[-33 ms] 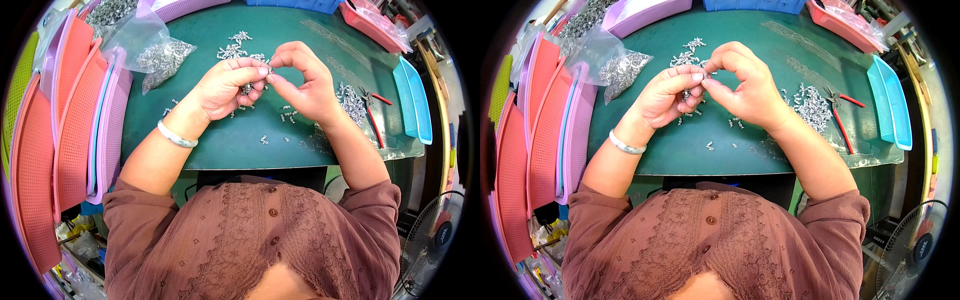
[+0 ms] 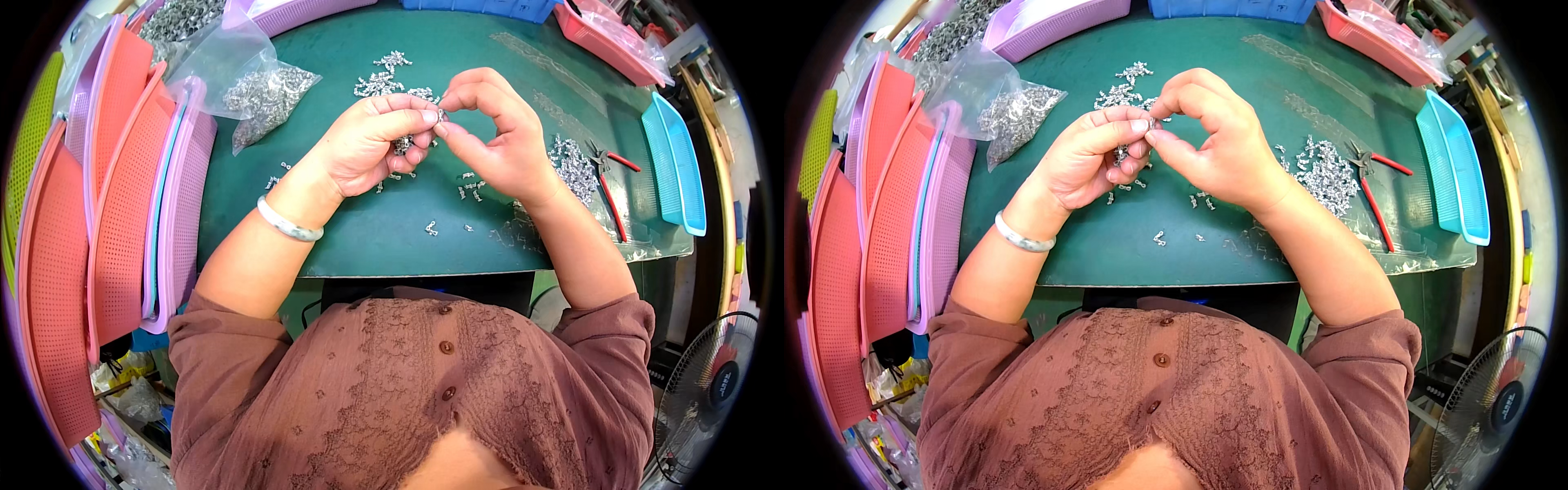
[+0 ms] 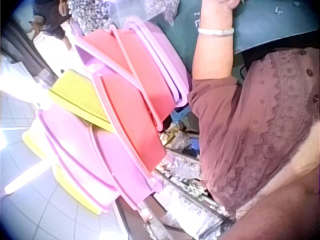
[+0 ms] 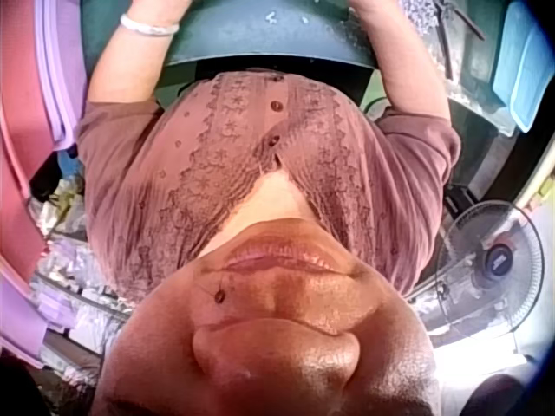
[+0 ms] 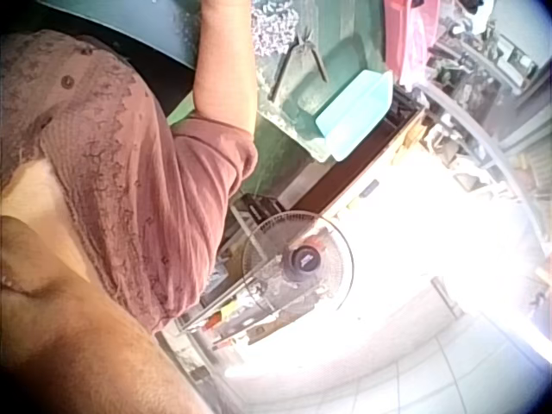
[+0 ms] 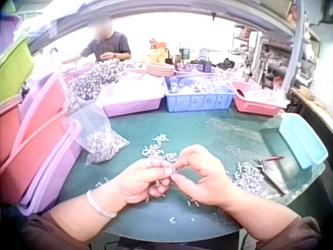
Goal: The person sits at a green workbench and repeatedly picks up small silver metal pieces, joining them together by hand. They occasionally gather scattered pieces from the table surface and continue the assembly process throughout the video.
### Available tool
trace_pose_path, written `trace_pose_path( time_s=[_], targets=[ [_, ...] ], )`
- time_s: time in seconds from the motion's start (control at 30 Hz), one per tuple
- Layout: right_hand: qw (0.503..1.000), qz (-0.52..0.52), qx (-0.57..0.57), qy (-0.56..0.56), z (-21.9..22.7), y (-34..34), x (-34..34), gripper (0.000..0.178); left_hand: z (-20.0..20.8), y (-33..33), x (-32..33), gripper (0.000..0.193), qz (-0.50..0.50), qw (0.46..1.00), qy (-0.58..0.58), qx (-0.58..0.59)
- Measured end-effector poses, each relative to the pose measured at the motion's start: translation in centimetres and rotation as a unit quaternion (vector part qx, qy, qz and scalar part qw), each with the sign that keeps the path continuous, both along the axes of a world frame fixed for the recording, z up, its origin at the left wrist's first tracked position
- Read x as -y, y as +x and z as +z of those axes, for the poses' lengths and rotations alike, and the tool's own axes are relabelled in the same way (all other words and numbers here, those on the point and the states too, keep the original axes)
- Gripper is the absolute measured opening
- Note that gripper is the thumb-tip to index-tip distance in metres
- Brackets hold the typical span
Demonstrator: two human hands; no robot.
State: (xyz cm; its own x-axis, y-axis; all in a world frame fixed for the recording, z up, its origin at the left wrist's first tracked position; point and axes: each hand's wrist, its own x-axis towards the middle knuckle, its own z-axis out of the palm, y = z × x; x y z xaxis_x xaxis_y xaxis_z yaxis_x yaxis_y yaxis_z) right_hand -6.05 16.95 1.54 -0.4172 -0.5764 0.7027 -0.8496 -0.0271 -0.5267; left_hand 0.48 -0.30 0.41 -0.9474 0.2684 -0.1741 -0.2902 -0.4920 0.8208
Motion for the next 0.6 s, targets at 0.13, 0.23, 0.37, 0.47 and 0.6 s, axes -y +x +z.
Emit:
trace_pose_path(
  time_s=[0.13,0.23,0.37,0.47,0.6],
  targets=[
    [1.0,0.003,0.002,0.007,0.06,0.06,-0.02,0.017,0.03,-0.02,-0.03,0.009,0.006,1.0,-0.007,0.0],
    [1.0,0.004,0.003,0.009,0.09,0.1,-0.03,0.017,0.06,-0.01,0.0,0.008,0.003,1.0,-0.01,0.0],
    [1.0,0.008,0.006,0.013,0.03,0.04,0.01,0.017,0.19,0.08,-0.03,0.008,0.003,1.0,-0.014,0.001],
    [1.0,0.012,0.006,0.012,0.01,-0.08,-0.01,0.016,0.19,0.08,-0.09,0.008,0.005,1.0,-0.011,-0.003],
    [1.0,0.009,0.018,0.016,0.05,-0.01,-0.03,0.016,0.08,0.04,-0.03,0.009,0.005,1.0,-0.015,-0.007]
  ],
)
